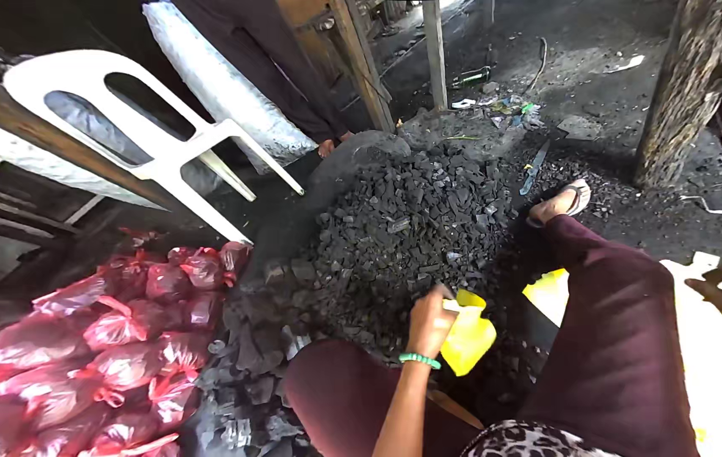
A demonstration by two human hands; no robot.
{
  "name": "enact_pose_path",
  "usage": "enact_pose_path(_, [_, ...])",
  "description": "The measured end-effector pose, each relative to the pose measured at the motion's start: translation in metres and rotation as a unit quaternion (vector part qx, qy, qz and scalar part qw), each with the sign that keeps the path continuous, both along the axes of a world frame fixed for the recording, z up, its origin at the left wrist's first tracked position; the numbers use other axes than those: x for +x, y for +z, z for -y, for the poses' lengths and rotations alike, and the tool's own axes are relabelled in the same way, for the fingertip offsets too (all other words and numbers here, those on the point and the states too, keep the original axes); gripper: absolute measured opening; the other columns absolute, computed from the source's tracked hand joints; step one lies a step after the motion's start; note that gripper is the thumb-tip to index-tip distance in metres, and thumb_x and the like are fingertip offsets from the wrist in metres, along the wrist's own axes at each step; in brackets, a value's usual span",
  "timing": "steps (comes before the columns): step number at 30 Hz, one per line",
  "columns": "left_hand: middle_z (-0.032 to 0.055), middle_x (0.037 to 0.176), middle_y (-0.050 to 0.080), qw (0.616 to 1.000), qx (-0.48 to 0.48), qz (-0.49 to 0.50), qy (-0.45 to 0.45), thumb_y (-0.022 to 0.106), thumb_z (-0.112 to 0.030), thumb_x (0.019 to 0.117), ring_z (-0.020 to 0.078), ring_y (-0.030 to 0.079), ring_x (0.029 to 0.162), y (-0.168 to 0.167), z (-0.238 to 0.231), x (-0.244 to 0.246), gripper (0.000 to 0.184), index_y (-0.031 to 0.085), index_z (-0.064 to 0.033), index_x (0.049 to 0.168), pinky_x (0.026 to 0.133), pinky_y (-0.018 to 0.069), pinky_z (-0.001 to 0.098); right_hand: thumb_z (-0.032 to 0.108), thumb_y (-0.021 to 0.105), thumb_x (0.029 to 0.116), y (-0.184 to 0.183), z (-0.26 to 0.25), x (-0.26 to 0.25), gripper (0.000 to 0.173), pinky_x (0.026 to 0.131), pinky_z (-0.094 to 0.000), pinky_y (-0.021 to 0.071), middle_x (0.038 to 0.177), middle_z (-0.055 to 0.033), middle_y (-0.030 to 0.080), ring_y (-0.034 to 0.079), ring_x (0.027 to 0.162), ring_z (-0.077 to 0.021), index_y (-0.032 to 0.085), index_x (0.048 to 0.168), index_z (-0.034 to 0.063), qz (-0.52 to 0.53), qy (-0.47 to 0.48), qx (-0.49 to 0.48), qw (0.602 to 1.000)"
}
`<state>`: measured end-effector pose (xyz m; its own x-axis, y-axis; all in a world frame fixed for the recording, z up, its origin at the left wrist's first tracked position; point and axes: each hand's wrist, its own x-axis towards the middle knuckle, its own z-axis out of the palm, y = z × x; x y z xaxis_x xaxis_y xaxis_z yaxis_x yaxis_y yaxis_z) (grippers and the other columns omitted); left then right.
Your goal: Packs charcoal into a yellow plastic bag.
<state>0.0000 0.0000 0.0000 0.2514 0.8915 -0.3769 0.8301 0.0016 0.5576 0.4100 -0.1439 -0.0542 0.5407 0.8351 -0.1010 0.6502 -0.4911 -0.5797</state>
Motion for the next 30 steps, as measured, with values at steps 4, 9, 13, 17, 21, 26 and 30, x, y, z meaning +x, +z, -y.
enact_pose_path(4, [0.0212,0.092,0.07,0.996,0.049,0.033,-0.069,0.073,-0.021,0.0954,0.0376,0.069,0.087,0.02,0.009,0.03,0.025,0.068,-0.0007,0.109,0.079,0.0539,0.0566,0.015,0.083,0.0825,0.016,-0.057,-0.089,0.045,0.103,-0.0567,0.0502,0.136,-0.0227,0.059,0.059,0.125,-0.0369,0.067,0.121,-0.0041,-0.148,0.198,0.146,0.958])
enact_pose_path(9, [0.0158,0.079,0.068,0.985,0.138,0.073,-0.073,0.078,-0.027,0.0919,0.0322,0.067,0.074,0.044,0.016,0.016,0.026,0.07,-0.0028,0.095,0.068,0.0535,0.0532,0.02,0.083,0.0847,0.031,-0.098,-0.203,0.054,0.096,-0.0525,0.0544,0.119,-0.0126,0.071,0.069,0.108,-0.0261,0.064,0.135,0.01,-0.246,0.357,0.061,0.899])
enact_pose_path(13, [0.0136,0.085,0.066,0.977,0.138,0.135,0.086,0.074,-0.024,0.095,0.0256,0.063,0.075,0.042,0.001,-0.048,0.022,0.068,-0.0022,0.095,0.068,0.0522,0.0487,0.004,0.075,0.0901,0.024,-0.111,-0.186,0.015,0.079,-0.0442,0.0564,0.088,-0.011,0.073,0.069,0.08,-0.0201,0.075,0.105,0.0018,-0.295,0.342,0.017,0.892])
enact_pose_path(17, [0.0067,0.084,0.067,0.927,0.104,0.255,0.255,0.065,-0.019,0.101,0.0105,0.063,0.073,0.015,-0.002,-0.084,0.018,0.068,-0.0007,0.104,0.07,0.0562,0.0306,0.03,0.056,0.0959,-0.003,-0.104,-0.166,0.038,0.074,-0.0378,0.0638,0.1,-0.008,0.075,0.074,0.084,-0.02,0.058,0.127,0.0093,-0.641,0.127,0.169,0.737])
enact_pose_path(21, [0.0095,0.083,0.067,0.921,0.074,0.256,0.284,0.065,-0.017,0.1008,0.0115,0.063,0.072,-0.017,0.002,-0.084,0.021,0.068,0.0032,0.103,0.071,0.0553,0.0296,0.079,0.062,0.0806,-0.021,-0.097,-0.176,0.091,0.075,-0.0367,0.0611,0.114,-0.0055,0.073,0.073,0.091,-0.0195,0.047,0.14,0.0119,-0.662,0.126,0.091,0.733])
enact_pose_path(26, [0.0232,0.102,0.07,0.969,0.053,0.072,0.228,0.07,-0.024,0.0984,0.0334,0.067,0.097,-0.034,-0.003,-0.085,0.032,0.069,0.0041,0.113,0.091,0.0508,0.053,-0.008,0.067,0.0859,-0.024,-0.102,-0.203,0.039,0.063,-0.0301,0.0543,0.091,-0.0063,0.063,0.063,0.073,-0.0134,0.051,0.12,0.0001,-0.58,0.109,0.033,0.807])
enact_pose_path(30, [0.0289,0.137,0.057,0.968,0.129,-0.062,0.205,0.072,-0.021,0.0956,0.0493,0.056,0.124,-0.031,0.002,-0.071,0.054,0.053,-0.0029,0.143,0.103,0.0413,0.0692,-0.011,0.074,0.0783,-0.039,-0.104,-0.223,0.019,0.06,-0.0281,0.0543,0.067,-0.003,0.063,0.061,0.06,-0.0108,0.062,0.081,0.0021,-0.55,0.062,0.057,0.831])
